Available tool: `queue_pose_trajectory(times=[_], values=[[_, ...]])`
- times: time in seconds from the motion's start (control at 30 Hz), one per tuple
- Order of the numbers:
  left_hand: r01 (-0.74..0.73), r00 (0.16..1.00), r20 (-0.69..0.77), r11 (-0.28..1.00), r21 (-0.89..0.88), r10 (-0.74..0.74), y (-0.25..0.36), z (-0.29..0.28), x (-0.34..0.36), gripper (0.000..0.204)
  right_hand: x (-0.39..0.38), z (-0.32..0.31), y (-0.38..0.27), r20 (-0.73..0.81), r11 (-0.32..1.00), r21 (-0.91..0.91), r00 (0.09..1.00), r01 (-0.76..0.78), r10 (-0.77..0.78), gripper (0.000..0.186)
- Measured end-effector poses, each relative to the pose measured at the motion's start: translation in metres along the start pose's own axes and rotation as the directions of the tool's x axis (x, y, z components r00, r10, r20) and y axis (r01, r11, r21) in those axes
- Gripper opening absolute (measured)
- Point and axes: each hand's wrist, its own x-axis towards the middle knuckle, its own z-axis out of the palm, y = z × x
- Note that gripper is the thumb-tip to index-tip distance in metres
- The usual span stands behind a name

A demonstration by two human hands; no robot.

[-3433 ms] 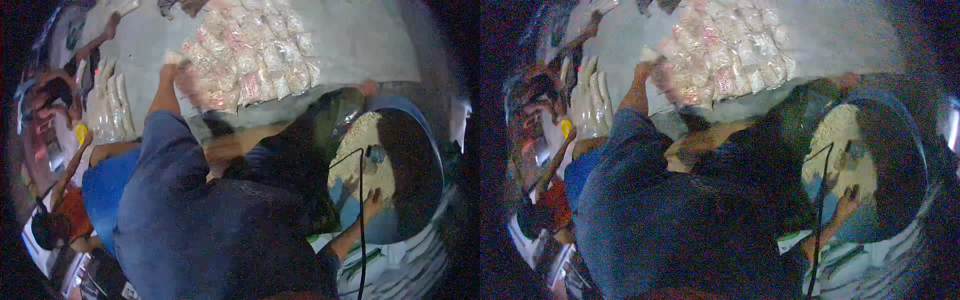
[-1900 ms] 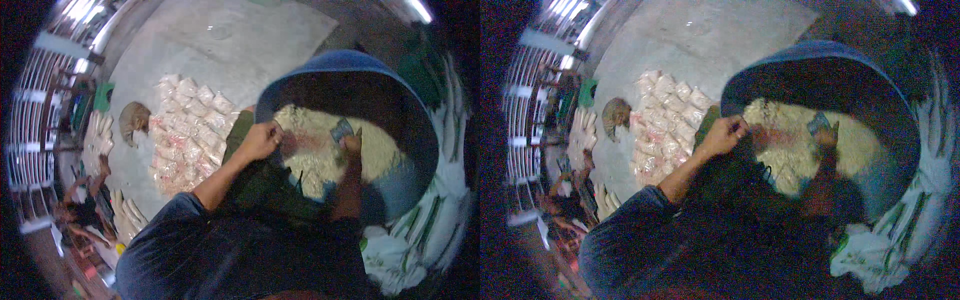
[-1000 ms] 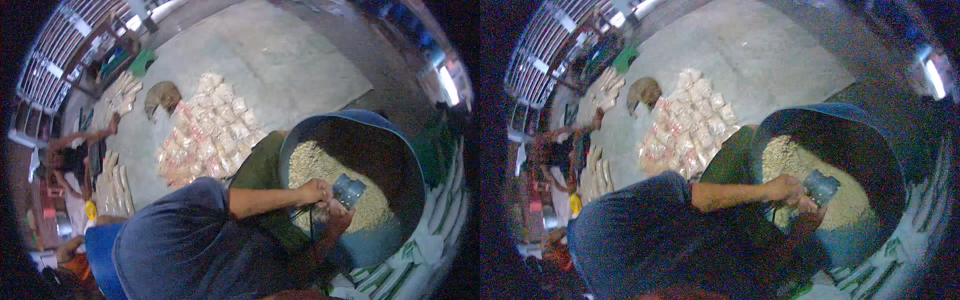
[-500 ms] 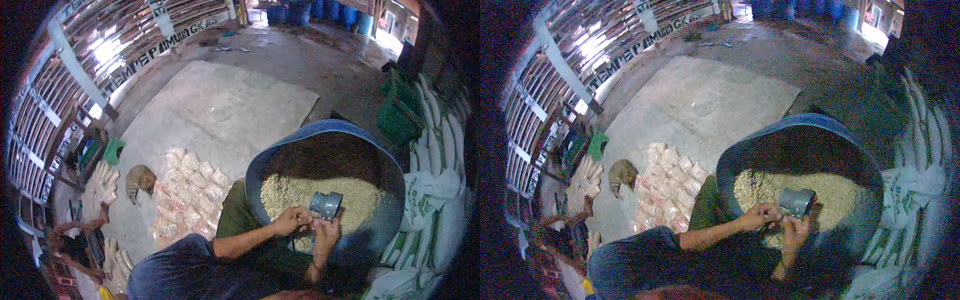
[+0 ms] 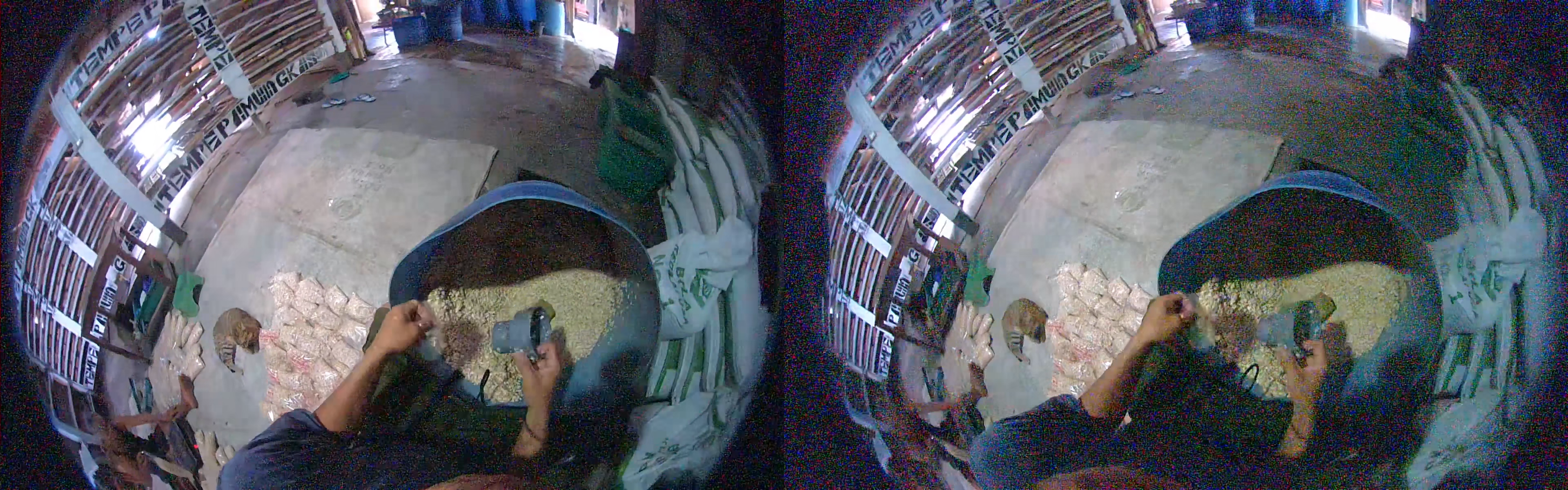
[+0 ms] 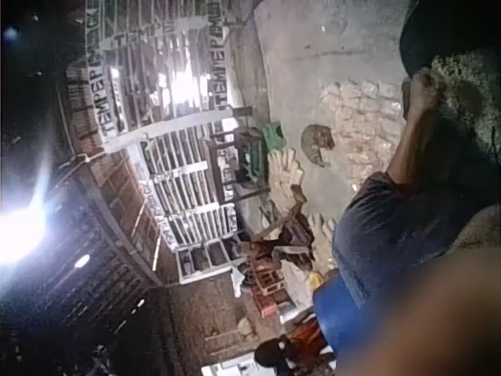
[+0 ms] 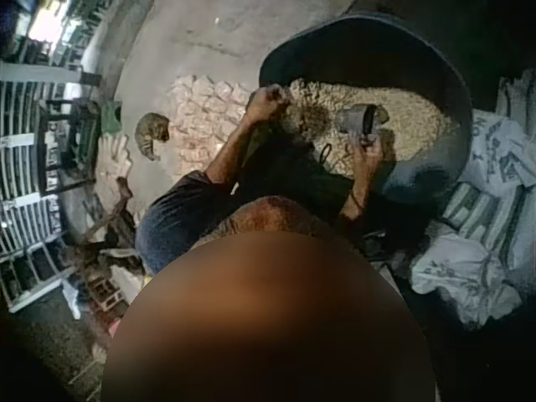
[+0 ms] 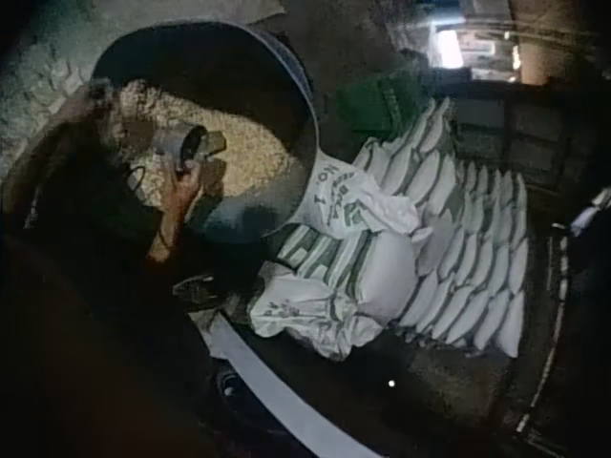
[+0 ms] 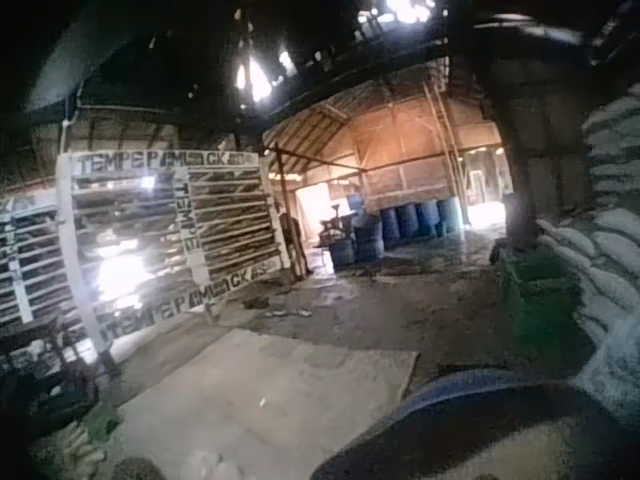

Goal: Scooping grains from a large tub into plastic bags using a hand-held measuring tool.

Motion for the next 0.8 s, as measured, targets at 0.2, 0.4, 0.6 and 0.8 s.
queue_pose_trajectory(times=[0.2, 0.4, 0.6, 0.8], values=[[0.090, 0.993, 0.111, 0.825, -0.558, -0.033, 0.001, 0.074, 0.015, 0.014, -0.024, 0.048, -0.067, 0.013, 0.882, 0.335, 0.934, 0.332, -0.356, 0.081], [-0.138, 0.988, -0.013, 0.840, -0.525, 0.154, 0.019, 0.123, 0.012, 0.014, -0.018, 0.039, -0.034, -0.029, 0.906, 0.241, 0.936, 0.347, -0.351, 0.094], [0.190, 0.935, 0.348, 0.734, -0.652, 0.067, 0.028, 0.108, 0.006, 0.010, -0.010, 0.026, -0.003, -0.108, 0.841, 0.499, 0.978, 0.210, -0.180, 0.084], [0.575, 0.778, 0.622, 0.499, -0.648, -0.089, 0.037, 0.081, 0.003, 0.014, -0.007, 0.010, -0.007, -0.049, 0.934, 0.264, 0.971, 0.240, -0.236, 0.084]])
